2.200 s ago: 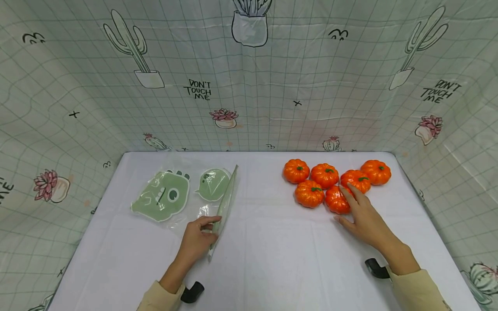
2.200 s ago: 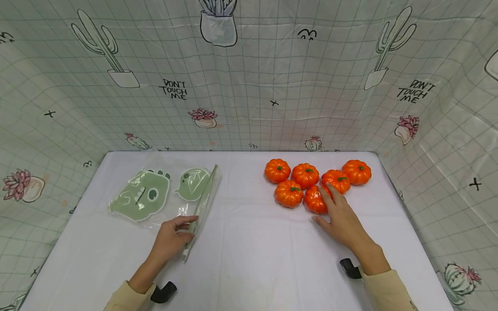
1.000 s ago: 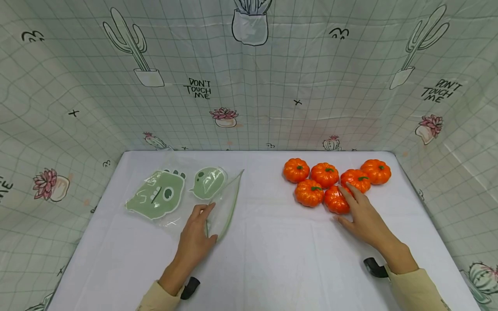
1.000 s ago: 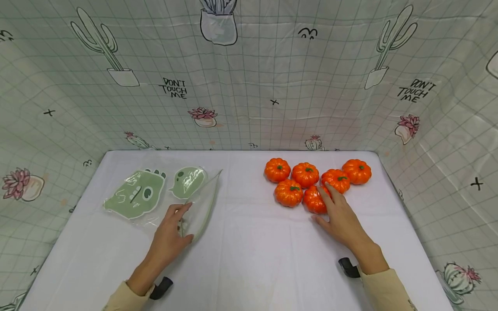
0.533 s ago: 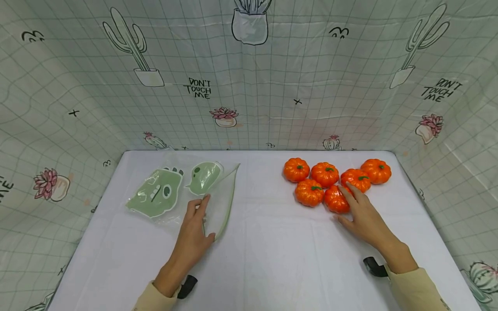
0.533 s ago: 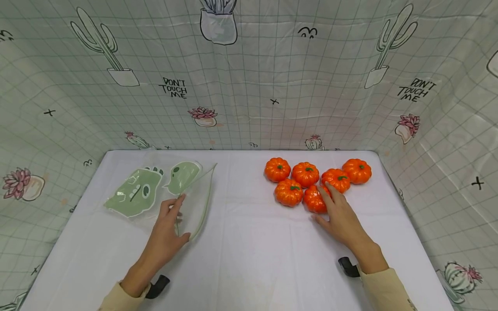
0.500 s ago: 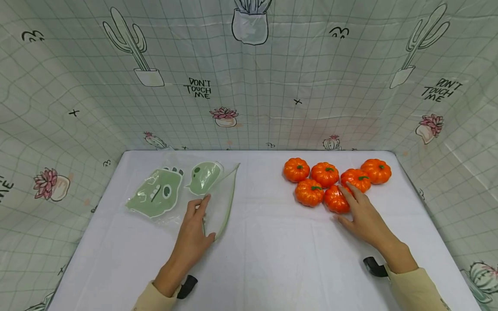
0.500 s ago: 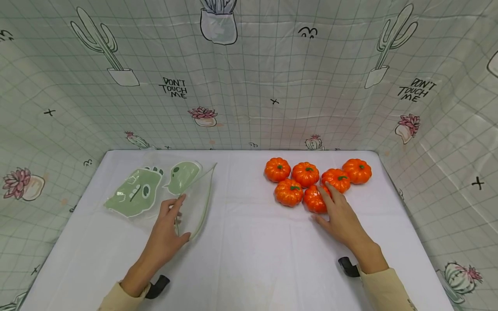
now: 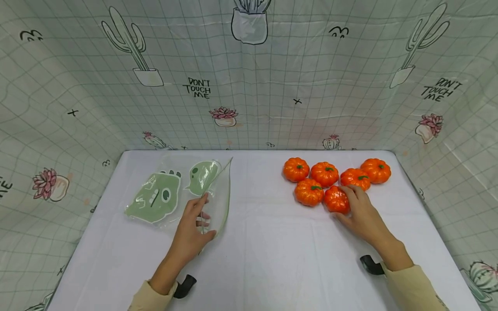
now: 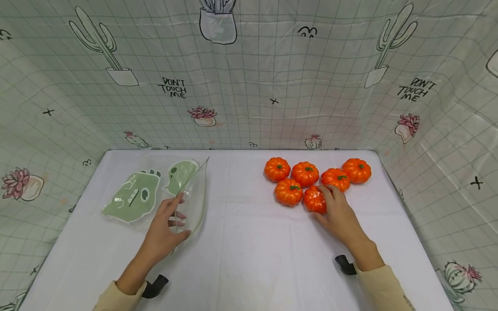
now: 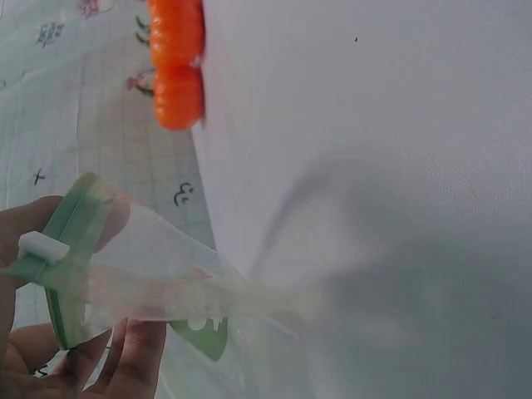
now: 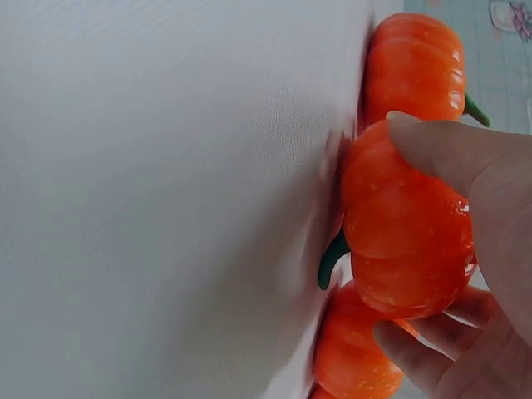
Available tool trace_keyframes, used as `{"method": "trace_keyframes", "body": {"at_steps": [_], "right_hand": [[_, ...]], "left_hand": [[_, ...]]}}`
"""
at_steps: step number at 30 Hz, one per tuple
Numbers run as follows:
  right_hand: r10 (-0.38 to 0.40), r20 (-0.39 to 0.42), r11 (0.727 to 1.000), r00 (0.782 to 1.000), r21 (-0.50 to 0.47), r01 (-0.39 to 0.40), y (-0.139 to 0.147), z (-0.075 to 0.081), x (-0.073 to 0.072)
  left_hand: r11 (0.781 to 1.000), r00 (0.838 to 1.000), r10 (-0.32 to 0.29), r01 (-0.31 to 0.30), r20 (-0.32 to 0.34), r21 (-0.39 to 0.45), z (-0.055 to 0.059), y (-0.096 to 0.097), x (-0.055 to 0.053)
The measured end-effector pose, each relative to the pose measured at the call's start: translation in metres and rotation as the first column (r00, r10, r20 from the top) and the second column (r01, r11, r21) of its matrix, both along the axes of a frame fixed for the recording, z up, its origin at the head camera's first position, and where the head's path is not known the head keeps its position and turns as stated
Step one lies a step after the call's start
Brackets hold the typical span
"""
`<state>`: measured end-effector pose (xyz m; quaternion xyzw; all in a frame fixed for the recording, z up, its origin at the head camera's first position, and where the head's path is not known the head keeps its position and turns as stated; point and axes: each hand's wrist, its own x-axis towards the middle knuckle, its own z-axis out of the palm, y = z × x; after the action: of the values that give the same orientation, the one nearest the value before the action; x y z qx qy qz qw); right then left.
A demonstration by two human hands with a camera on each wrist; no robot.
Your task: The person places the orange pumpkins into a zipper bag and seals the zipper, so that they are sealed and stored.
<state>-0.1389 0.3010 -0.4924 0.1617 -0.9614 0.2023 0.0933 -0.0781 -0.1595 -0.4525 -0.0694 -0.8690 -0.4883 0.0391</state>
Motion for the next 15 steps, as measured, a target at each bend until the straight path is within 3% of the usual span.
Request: {"method": "trace_keyframes", "body": {"at_steps": [15], "right_hand": [[-0.059, 0.028, 0.997, 0.998, -0.043, 0.06, -0.0032, 0.0039, 0.0007]], "left_hand": [[0.999, 0.996, -0.006, 0.002, 0.093, 0.041, 0.0009, -0.0021, -0.0014]]}}
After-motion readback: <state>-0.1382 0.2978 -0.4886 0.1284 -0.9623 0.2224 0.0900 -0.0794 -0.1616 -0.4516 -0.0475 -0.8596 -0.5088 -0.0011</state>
